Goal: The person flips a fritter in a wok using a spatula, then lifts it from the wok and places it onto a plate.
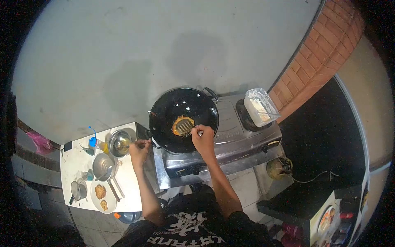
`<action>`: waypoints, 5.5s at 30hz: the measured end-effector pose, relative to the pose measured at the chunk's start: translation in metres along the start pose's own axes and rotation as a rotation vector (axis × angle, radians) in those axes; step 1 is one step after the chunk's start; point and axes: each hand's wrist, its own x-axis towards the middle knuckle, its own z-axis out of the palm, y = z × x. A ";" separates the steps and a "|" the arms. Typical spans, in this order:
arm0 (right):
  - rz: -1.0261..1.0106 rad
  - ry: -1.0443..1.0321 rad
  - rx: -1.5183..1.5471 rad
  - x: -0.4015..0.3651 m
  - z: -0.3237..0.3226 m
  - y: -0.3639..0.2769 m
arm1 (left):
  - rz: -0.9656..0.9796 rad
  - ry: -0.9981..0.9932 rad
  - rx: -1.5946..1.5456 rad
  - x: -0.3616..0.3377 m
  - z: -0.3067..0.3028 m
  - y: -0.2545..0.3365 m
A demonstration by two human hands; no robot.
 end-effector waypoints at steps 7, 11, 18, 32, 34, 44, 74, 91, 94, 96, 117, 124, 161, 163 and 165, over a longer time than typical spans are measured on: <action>0.011 -0.052 0.005 0.006 -0.001 0.007 | -0.016 -0.001 -0.024 0.001 0.002 -0.005; 0.007 -0.074 0.030 0.009 -0.004 0.012 | -0.013 0.000 -0.020 0.000 0.000 0.000; 0.049 -0.161 -0.003 0.017 -0.014 0.005 | -0.014 0.004 -0.017 -0.001 0.000 0.000; 0.003 -0.129 0.029 0.016 -0.007 0.049 | -0.024 0.025 0.013 -0.006 0.000 0.005; 0.008 -0.096 0.036 0.015 -0.004 0.052 | -0.002 0.035 0.013 -0.005 0.002 0.000; 0.024 -0.195 0.136 0.023 -0.017 0.035 | 0.003 0.076 0.027 -0.009 0.003 0.008; 0.025 -0.174 0.106 0.004 -0.014 0.014 | 0.048 0.068 0.002 -0.024 -0.001 0.008; 0.042 -0.166 0.039 0.011 -0.014 0.003 | -0.040 0.082 -0.044 -0.024 0.002 0.006; 0.073 -0.283 0.072 0.013 -0.015 -0.001 | -0.031 0.119 -0.050 -0.026 0.002 0.008; -0.006 -0.287 0.047 0.012 -0.019 -0.004 | -0.025 0.128 -0.051 -0.026 0.000 0.008; 0.036 -0.297 0.096 0.024 -0.026 0.008 | -0.021 0.146 0.009 -0.031 -0.008 0.015; -0.028 -0.319 0.096 0.021 -0.034 0.003 | -0.046 0.139 -0.033 -0.033 -0.002 0.017; -0.021 -0.305 0.069 0.018 -0.013 0.007 | 0.049 0.063 0.128 -0.007 -0.014 0.030; 0.011 -0.297 0.046 0.012 -0.020 0.005 | 0.057 0.010 0.137 0.000 -0.014 0.022; 0.027 -0.276 0.024 0.010 -0.025 0.008 | 0.052 -0.010 0.109 0.004 -0.011 0.014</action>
